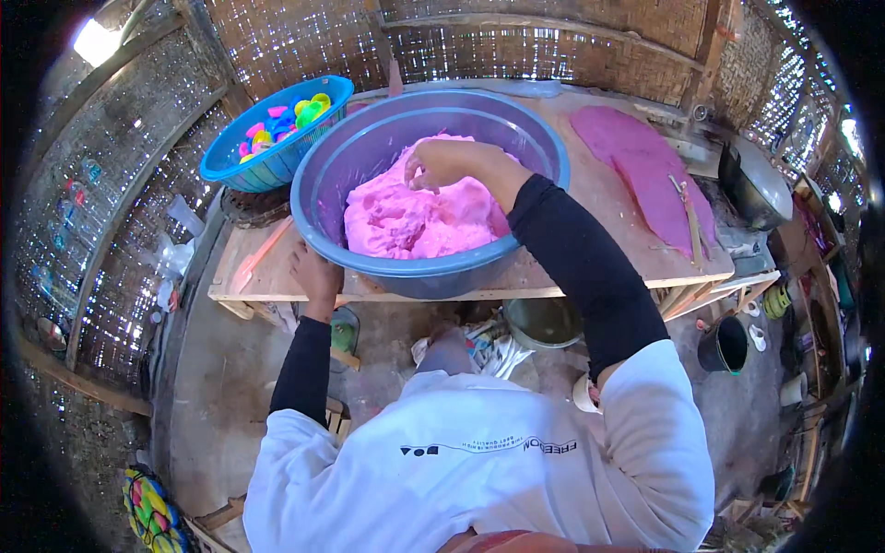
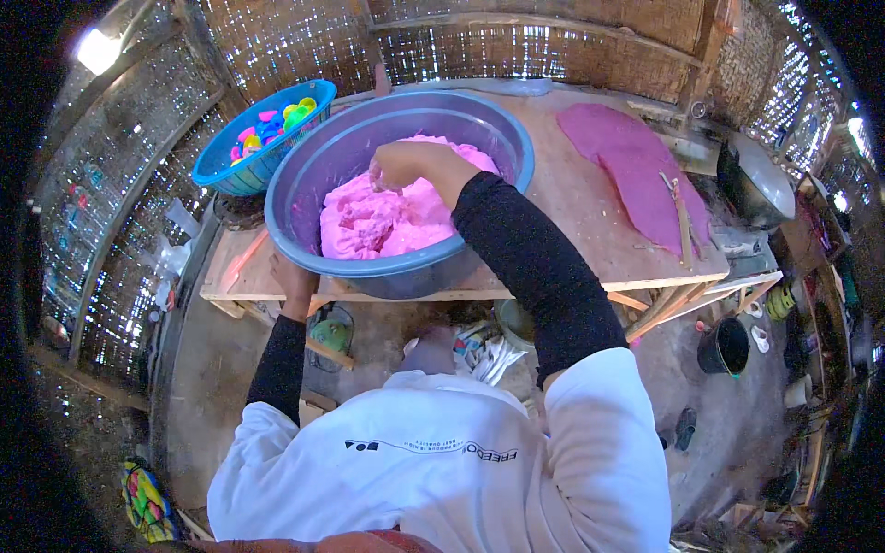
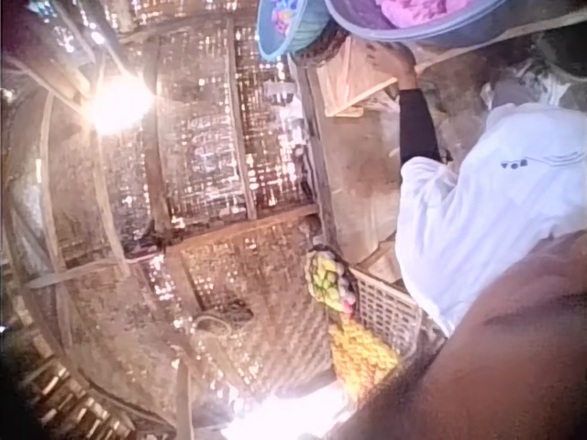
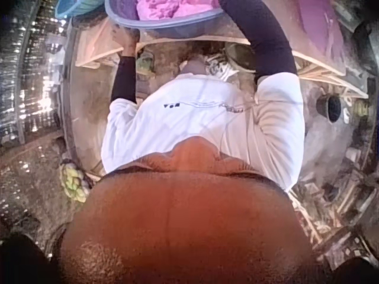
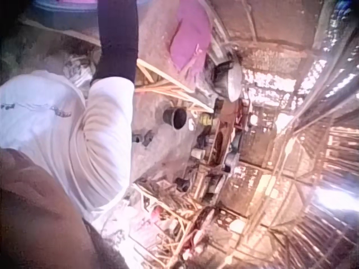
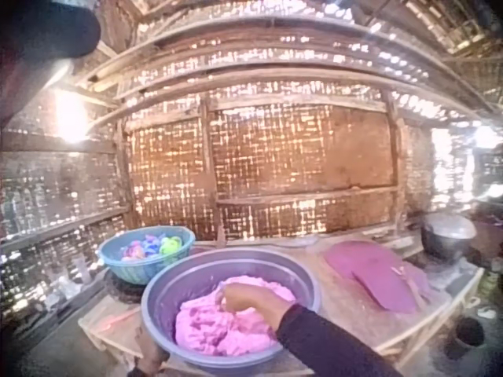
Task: The person kneads a large mass of pink dough inside a blue plastic basin using their hands. They repeatedly press, fold, and turn the dough to mix it thoroughly. The workspace includes a wooden table and a basket of colorful plastic molds nearby.
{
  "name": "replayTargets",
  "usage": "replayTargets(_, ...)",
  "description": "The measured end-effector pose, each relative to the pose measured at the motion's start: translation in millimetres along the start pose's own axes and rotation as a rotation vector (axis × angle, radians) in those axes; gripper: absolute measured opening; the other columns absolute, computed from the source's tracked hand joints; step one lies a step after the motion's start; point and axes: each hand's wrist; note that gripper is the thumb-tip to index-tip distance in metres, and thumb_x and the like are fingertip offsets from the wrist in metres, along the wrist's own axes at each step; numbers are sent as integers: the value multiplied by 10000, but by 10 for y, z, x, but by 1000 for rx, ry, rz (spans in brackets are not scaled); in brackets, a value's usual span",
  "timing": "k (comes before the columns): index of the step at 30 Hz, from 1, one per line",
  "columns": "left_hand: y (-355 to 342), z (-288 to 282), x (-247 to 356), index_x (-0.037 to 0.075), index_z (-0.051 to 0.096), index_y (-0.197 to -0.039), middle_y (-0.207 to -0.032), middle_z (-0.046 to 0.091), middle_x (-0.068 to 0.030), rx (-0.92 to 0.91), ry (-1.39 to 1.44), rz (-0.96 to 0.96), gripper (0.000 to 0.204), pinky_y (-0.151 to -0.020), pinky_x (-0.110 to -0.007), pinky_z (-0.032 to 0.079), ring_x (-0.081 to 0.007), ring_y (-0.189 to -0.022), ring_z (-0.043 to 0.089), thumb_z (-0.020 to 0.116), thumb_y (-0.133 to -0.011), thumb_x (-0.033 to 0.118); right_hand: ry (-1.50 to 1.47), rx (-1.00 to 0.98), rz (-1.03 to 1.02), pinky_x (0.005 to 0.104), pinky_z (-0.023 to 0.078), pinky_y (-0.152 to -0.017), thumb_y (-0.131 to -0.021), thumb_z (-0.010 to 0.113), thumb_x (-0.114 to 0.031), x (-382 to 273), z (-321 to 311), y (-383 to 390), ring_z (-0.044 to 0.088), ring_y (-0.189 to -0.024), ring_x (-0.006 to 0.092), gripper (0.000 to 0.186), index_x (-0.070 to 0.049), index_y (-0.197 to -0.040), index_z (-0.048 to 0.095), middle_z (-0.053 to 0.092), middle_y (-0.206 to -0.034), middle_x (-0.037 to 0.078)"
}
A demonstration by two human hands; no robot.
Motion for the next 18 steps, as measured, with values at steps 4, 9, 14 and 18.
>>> replayTargets(4, 16, 2, -40, 45, 485, -1189, -1169, 472, -151, -22, -8, -3, 559, -853, -484, 349, -368, -1040, 436, 584, -751, 379, 86, 48, 21, 367, 487, -701, -759, 606, -209, 4, 46, 66, 636, -790, 241, 245, -108, -972, 672, 678, -897, 88)
replayTargets(9, 12, -38, 54, 53, 491, -1180, -1162, 475, -147, 6, -14, 3, 535, -848, -487, 359, -365, -1053, 435, 567, -764, 381, 69, 57, -51, 372, 479, -664, -747, 620, -174, 119, 97, 44, 625, -737, 224, 215, -84, -935, 676, 682, -836, 87)
replayTargets(14, 18, -6, 43, 71, 493, -1180, -1157, 475, -142, -11, -31, -12, 503, -853, -494, 357, -360, -1067, 432, 574, -767, 347, -49, 15, 2, 345, 479, -632, -776, 584, -136, 54, 37, 54, 623, -684, 189, 188, -54, -925, 664, 672, -782, 83)
replayTargets(18, -4, 14, -41, 74, 477, -1202, -1183, 463, -145, -25, -25, -6, 520, -850, -501, 358, -364, -1069, 430, 597, -756, 313, -30, 11, -60, 334, 488, -644, -803, 569, -162, 6, -22, 17, 636, -655, 179, 206, -38, -945, 651, 666, -764, 87)
Point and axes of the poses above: each hand's wrist, its own y-axis away from the middle knuckle, its own z-axis out of the palm, x = y × z
